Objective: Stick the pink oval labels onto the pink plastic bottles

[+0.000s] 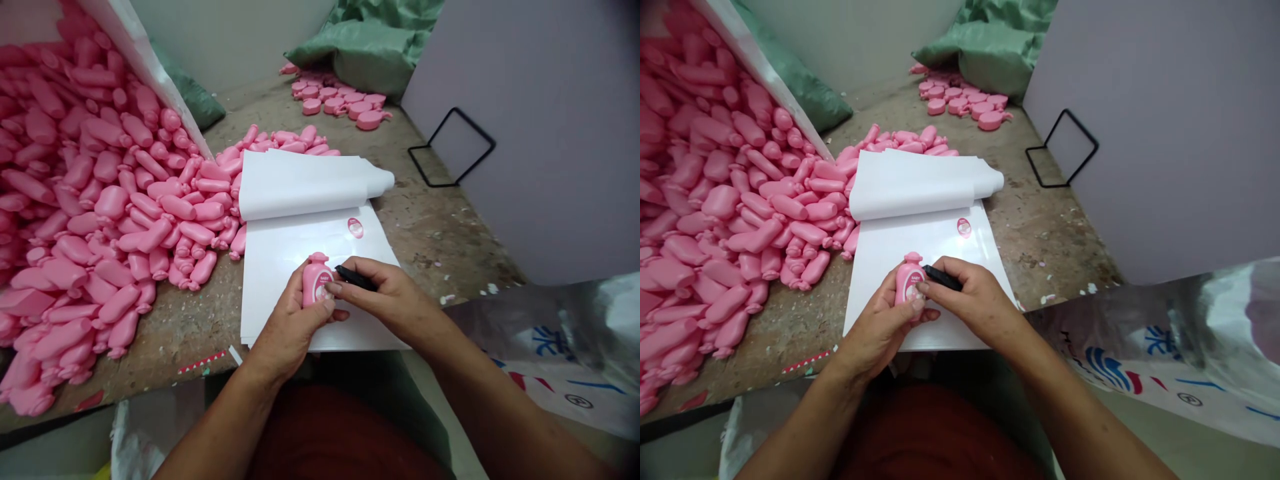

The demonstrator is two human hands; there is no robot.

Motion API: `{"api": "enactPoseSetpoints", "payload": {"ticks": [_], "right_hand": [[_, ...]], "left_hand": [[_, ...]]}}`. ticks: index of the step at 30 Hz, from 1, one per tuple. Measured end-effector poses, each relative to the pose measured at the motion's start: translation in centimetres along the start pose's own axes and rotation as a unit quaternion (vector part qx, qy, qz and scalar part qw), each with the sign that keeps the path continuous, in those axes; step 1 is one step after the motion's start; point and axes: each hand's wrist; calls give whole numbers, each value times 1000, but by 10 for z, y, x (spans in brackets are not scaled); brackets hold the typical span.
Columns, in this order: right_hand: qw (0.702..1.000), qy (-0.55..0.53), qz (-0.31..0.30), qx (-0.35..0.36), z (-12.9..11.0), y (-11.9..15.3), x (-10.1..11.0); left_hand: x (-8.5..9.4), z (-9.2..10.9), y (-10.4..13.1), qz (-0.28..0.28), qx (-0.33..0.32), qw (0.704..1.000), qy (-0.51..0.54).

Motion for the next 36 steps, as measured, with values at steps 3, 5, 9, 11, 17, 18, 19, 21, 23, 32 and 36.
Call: {"api": "enactPoseSetpoints", "payload": {"ticks": [3,5,9,11,17,18,19,21,23,32,36], "right_hand": [[999,45,19,14,-1,3,0],[993,97,60,8,-1,4,1],[978,139,157,1,2,6,8],[983,102,153,13,3,8,12],[991,22,127,25,4,19,7],[991,15,128,29,4,20,5],[991,11,128,35,4,21,3],[991,13,126,39,3,22,-1],[991,13,126,31,3,21,-4],[996,-39,84,-6,4,8,-15],[995,-60,81,-6,2,4,-14]], "left_hand": [[-2,1,1,-1,6,1000,-2],[-2,2,2,2,21,1000,9],[0,7,3,2,77,994,74],[2,8,2,-4,98,988,115],[2,6,-1,31,96,984,146],[2,5,-1,35,87,987,132],[2,4,-1,36,76,990,116],[2,3,1,30,55,995,79],[2,2,3,18,38,998,49],[4,1,8,-36,18,998,-50],[3,3,10,-48,26,997,-58]]}}
Point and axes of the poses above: each hand's wrist, its own y-axis away from the middle knuckle, its own x-axis out of the back of the hand, z = x × y, and after that the axes turned 6 degrees about -x, right-handed
